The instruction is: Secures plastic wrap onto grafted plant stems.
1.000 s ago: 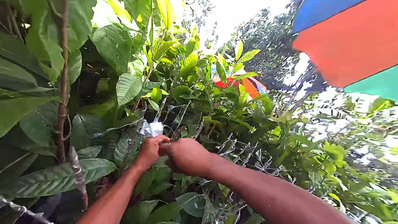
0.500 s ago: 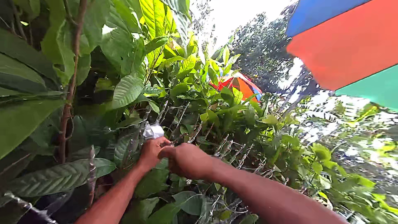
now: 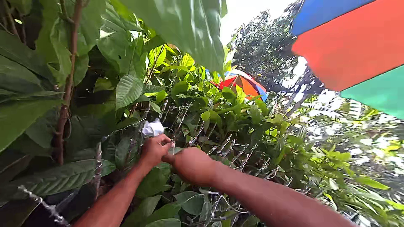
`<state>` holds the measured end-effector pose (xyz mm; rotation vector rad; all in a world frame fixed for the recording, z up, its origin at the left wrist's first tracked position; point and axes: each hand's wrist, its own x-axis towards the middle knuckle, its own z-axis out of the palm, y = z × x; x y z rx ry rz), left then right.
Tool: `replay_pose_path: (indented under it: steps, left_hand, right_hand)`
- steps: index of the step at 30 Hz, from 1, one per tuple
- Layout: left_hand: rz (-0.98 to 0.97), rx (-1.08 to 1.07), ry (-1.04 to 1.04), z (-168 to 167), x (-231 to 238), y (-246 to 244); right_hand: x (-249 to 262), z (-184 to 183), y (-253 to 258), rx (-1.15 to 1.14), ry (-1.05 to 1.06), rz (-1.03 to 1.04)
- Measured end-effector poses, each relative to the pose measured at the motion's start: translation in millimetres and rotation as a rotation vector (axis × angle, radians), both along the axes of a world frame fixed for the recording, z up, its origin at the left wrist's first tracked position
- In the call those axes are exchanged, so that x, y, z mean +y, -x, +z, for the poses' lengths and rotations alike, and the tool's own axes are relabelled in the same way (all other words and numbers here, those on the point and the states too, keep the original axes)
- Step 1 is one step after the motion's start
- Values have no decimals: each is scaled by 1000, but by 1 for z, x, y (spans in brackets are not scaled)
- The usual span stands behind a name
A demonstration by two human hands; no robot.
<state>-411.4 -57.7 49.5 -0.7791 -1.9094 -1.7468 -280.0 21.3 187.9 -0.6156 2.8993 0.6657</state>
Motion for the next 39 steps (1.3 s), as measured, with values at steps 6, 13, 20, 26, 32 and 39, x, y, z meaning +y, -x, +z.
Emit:
replay_pose_path:
  steps: [6, 13, 20, 26, 32, 39]
  left_hand:
    - [-95, 64, 333, 9, 2, -6]
    - [50, 99, 89, 9, -1, -1]
    - [71, 208, 266, 16, -1, -9]
    - [67, 195, 349, 22, -1, -17]
    - [-7, 172, 277, 24, -18, -8]
    - [-35, 265, 349, 21, 6, -20]
  right_hand:
    - [51, 54, 59, 94, 45, -133]
    - [17, 41, -1, 75, 28, -96]
    - [62, 44, 57, 147, 104, -175]
    - [20, 49, 19, 0, 504, 22]
    - [38, 27, 11, 287, 128, -47]
    - [54, 62, 34, 162, 416, -34]
